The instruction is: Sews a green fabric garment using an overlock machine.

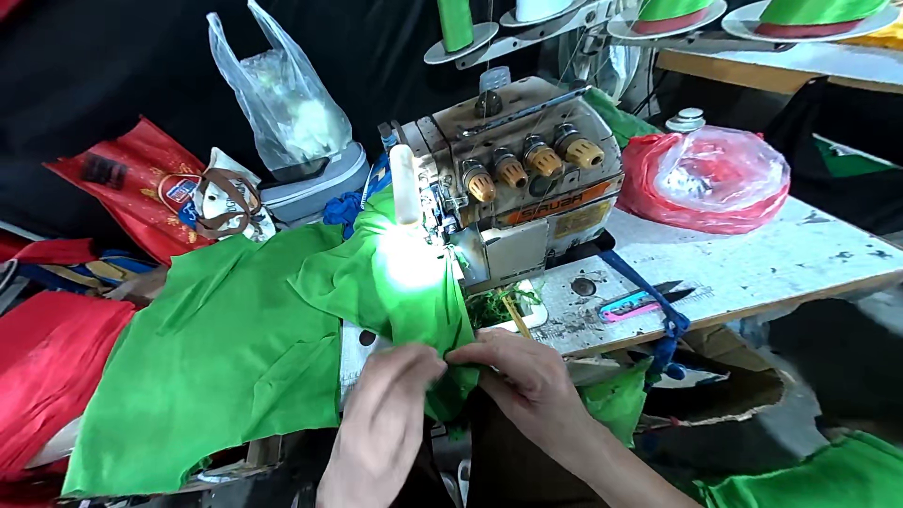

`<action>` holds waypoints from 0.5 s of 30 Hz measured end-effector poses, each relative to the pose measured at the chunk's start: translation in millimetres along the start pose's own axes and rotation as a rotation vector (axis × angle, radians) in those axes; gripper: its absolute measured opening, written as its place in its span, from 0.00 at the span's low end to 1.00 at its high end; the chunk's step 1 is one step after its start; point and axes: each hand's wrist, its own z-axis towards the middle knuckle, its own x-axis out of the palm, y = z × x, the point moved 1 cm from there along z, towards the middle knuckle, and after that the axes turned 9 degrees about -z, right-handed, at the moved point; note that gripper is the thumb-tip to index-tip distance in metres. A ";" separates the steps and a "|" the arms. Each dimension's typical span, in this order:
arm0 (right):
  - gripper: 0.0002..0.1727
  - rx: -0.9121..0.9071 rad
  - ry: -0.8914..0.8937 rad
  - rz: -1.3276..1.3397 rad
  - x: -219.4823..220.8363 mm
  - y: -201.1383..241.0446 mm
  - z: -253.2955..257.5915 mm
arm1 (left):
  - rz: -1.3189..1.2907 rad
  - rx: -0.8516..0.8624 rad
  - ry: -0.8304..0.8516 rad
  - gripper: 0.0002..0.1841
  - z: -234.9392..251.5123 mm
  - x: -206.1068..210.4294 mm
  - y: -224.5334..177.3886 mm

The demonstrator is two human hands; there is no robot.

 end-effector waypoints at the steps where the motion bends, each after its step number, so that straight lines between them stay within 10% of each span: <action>1: 0.09 -0.019 -0.011 -0.033 0.0 0.0 0.7 | -0.027 -0.058 -0.017 0.05 -1.1 0.3 5.4; 15: 0.07 -0.179 0.003 0.012 -5.0 2.4 19.4 | -0.138 -0.164 -0.187 0.07 0.0 -7.0 9.5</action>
